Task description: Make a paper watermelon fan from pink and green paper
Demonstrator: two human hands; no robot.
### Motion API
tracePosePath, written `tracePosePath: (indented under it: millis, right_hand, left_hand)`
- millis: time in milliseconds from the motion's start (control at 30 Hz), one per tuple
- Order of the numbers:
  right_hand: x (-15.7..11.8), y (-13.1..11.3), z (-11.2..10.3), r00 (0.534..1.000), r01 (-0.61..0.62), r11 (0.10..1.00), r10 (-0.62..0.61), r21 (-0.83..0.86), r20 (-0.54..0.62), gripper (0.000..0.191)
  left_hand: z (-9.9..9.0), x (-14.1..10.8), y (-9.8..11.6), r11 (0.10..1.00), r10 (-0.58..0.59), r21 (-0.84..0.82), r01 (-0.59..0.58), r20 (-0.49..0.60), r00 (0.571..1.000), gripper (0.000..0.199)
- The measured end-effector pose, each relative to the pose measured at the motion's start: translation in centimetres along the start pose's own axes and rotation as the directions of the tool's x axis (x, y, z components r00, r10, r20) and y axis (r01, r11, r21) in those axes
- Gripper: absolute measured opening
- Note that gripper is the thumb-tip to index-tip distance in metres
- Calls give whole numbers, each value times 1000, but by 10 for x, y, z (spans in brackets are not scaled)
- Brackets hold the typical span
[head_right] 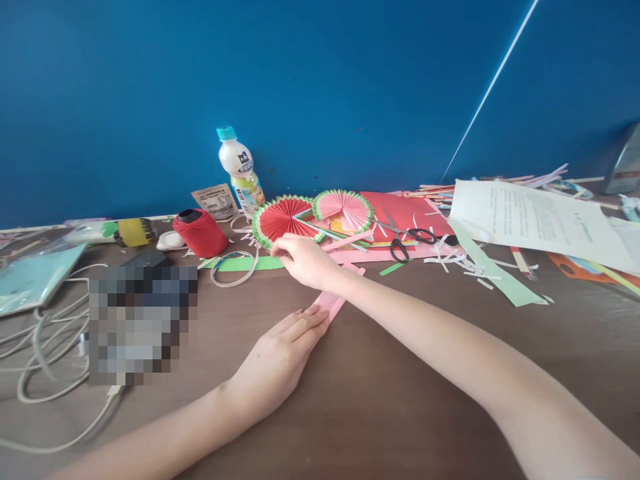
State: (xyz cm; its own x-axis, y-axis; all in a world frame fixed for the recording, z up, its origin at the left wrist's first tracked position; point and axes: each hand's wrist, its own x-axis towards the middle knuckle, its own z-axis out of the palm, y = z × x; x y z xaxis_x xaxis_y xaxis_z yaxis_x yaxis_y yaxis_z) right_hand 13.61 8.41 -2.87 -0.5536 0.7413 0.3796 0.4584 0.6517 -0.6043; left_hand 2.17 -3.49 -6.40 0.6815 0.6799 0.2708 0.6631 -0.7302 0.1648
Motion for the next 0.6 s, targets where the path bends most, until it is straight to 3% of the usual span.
tracePosePath:
  millis: [133,267,467,600]
  right_hand:
    - [29,2,18,996,76,981,-67,-181,52,24]
    - [38,6,34,979,183,934,-144,-307,145,22]
    - [42,0,37,957,270,918,-222,-290,188,5]
    - [36,-9,33,925,341,912,-281,-229,256,7]
  left_hand:
    - [2,1,0,1000,-16,-7,16,-48,999,29]
    - [2,0,-1,1000,-15,0,15,-50,999,28]
    - [0,-2,-2,1000,8,15,-7,-78,997,25]
    - [-1,-1,-1,999,21,33,-18,-114,993,21]
